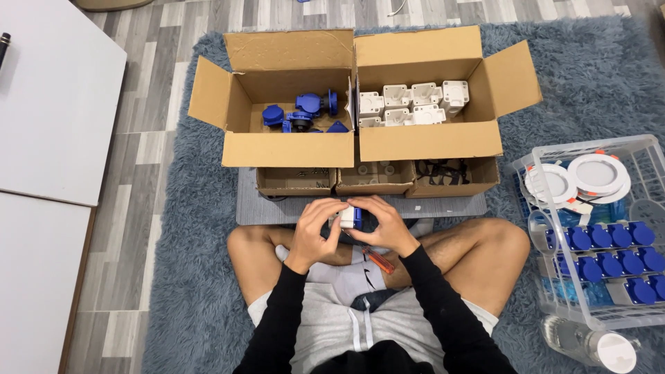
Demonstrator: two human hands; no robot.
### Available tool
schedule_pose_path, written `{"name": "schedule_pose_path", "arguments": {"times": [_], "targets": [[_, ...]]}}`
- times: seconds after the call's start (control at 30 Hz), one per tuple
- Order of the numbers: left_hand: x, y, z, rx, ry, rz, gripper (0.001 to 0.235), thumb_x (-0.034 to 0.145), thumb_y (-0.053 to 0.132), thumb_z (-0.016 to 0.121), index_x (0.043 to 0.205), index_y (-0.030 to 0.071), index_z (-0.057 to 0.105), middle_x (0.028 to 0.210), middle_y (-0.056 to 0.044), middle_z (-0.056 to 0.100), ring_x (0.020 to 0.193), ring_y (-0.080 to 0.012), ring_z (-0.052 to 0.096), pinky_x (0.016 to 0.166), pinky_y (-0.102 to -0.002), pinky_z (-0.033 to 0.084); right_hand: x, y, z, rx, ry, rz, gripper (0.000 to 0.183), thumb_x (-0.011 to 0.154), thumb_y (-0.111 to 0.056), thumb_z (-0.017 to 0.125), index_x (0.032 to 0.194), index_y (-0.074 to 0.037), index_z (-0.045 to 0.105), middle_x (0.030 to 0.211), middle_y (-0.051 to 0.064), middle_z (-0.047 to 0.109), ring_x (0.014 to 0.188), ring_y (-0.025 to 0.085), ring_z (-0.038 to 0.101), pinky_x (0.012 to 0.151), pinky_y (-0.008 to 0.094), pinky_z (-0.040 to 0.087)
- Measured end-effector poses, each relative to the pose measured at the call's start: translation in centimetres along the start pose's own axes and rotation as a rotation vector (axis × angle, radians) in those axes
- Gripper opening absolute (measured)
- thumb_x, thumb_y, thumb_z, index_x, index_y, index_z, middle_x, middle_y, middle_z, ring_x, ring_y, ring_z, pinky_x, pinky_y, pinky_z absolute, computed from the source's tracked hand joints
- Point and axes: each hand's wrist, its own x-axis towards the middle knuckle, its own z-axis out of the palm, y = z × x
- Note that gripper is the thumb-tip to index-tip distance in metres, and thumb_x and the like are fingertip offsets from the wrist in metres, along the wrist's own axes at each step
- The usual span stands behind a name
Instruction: Assembling blue electrical socket components onto white mounting bases using a manual screwdriver.
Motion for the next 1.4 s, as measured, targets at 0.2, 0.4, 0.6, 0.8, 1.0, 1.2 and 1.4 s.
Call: {"name": "schedule_pose_path", "arguments": {"times": [0.2, 0.4, 0.6, 0.8, 1.0, 1.2, 1.4], "targets": [[-0.4, -1.5, 0.4, -0.007, 0.069, 0.007, 0.021, 0.092, 0.004, 0.086, 0.112, 0.005, 0.081, 0.101, -0.009, 0.08, 0.095, -0.0337, 0.078, 0.083, -0.042, 0.064, 0.2, -0.5, -0.1, 0.006, -0.005, 0.014, 0.062, 0.077, -0.02, 0.097, 0.134, -0.007, 0.077, 0.124, 0.016, 0.082, 0.103, 0.041, 0.078, 0.088, 0.051, 0.061], [-0.3, -1.9, 1.5, 0.124, 0.149, 0.021, 0.026, 0.086, 0.018, 0.096, 0.103, 0.009, 0.078, 0.088, -0.004, 0.066, 0.079, -0.0271, 0.07, 0.076, -0.038, 0.062, 0.1, -0.3, 0.0, -0.007, 0.004, 0.006, 0.062, 0.077, -0.02, 0.097, 0.134, -0.007, 0.077, 0.125, 0.016, 0.082, 0.104, 0.04, 0.078, 0.088, 0.05, 0.062], [0.5, -1.0, 0.9, 0.197, 0.078, 0.065, 0.025, 0.089, 0.025, 0.09, 0.107, 0.01, 0.08, 0.103, -0.006, 0.072, 0.098, -0.0298, 0.071, 0.086, -0.042, 0.057, -0.1, 0.1, 0.1, 0.0, 0.003, -0.006, 0.062, 0.077, -0.022, 0.097, 0.133, -0.006, 0.077, 0.125, 0.016, 0.082, 0.104, 0.039, 0.079, 0.089, 0.05, 0.062], [0.0, -0.2, -0.1, 0.169, -0.038, 0.1, 0.026, 0.096, -0.002, 0.066, 0.113, 0.011, 0.081, 0.114, -0.003, 0.081, 0.103, -0.028, 0.074, 0.089, -0.035, 0.055, 0.2, -0.3, 0.0, -0.005, 0.014, -0.021, 0.06, 0.078, -0.021, 0.097, 0.132, -0.007, 0.078, 0.124, 0.015, 0.082, 0.102, 0.039, 0.079, 0.087, 0.049, 0.062], [1.1, -0.4, -0.1, 0.146, 0.042, 0.146, 0.016, 0.097, 0.004, 0.078, 0.11, 0.01, 0.082, 0.112, -0.006, 0.079, 0.099, -0.03, 0.074, 0.089, -0.039, 0.058, 0.1, -0.4, 0.1, -0.002, 0.019, -0.013, 0.06, 0.078, -0.022, 0.097, 0.132, -0.007, 0.077, 0.123, 0.014, 0.082, 0.102, 0.039, 0.079, 0.088, 0.049, 0.062], [5.2, 0.5, 1.7, 0.154, 0.125, 0.246, 0.017, 0.094, 0.008, 0.086, 0.109, 0.012, 0.082, 0.111, -0.005, 0.076, 0.096, -0.0284, 0.074, 0.085, -0.039, 0.06, -1.0, 1.6, 0.4, -0.057, 0.036, -0.041, 0.056, 0.077, -0.025, 0.099, 0.123, -0.002, 0.077, 0.114, 0.019, 0.081, 0.096, 0.043, 0.077, 0.084, 0.051, 0.062], [7.9, -1.1, 3.6, 0.317, 0.124, 0.293, 0.014, 0.097, 0.015, 0.086, 0.109, 0.013, 0.08, 0.111, -0.003, 0.076, 0.1, -0.0257, 0.074, 0.084, -0.036, 0.057, -1.0, 1.4, 0.7, -0.048, 0.041, -0.033, 0.053, 0.08, -0.029, 0.098, 0.122, -0.004, 0.077, 0.113, 0.016, 0.081, 0.097, 0.041, 0.077, 0.084, 0.052, 0.062]]}}
